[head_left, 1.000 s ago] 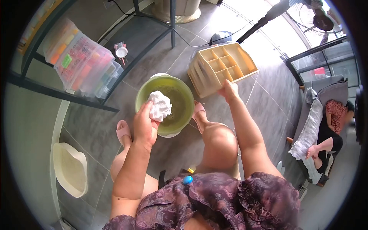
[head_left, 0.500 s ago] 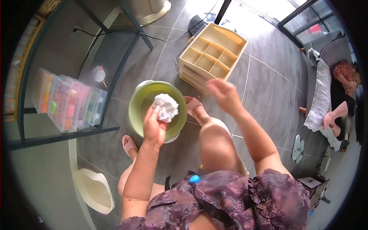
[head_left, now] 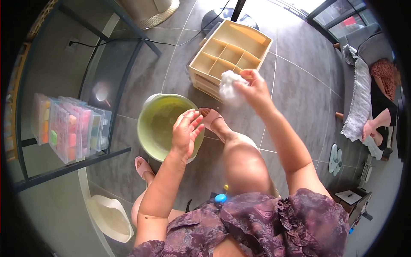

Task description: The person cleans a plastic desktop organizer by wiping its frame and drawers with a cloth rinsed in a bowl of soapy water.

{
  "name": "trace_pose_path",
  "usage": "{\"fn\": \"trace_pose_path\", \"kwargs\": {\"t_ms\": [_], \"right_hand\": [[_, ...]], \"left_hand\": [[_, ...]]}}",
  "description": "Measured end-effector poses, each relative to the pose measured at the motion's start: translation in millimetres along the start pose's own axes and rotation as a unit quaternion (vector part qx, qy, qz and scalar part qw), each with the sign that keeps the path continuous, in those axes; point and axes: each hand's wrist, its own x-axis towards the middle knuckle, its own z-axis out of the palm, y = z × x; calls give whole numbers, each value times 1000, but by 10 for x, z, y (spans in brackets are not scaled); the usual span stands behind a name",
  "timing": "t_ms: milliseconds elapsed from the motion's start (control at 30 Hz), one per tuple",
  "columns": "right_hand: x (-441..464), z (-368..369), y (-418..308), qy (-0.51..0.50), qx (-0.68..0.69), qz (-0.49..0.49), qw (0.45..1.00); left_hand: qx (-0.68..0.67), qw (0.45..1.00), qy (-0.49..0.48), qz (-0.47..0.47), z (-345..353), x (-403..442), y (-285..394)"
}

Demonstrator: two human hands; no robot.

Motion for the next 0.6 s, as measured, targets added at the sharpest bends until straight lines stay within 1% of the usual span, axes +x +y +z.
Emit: {"fn": "trace_pose_path", "kwargs": {"t_ms": [67,133,200,267,333,367,433,467,533,600], "right_hand": [[181,-66,-129,-33,-21,13,999],[429,-19,-151,-12,-118,-6,993],[656,125,-195,-38,-234,-14,971],[786,269,-225,-60,-353,-17,933],[838,435,-222,-75,-472,-12,878],[818,492,-239,-71,-517,-37,852],[817,574,-273,-84,-580,-49,809],[815,606,-280,-89,-610,-55,785],[835,659,-168,-84,-633,-64,767],[826,675,-152,-94,-651,-68,750]], "left_hand": [[-20,1000,14,3,-71,6,-32],[-38,999,14,2,-144,32,-79],[-39,999,19,5,-208,44,-96],[-38,999,24,9,-218,35,-111],[-35,999,27,10,-242,29,-107],[-30,999,28,17,-257,44,-103],[-20,999,31,28,-299,68,-117],[13,998,37,47,-303,87,-123],[82,992,46,86,-270,174,-115],[211,958,32,194,-271,361,-132]]}}
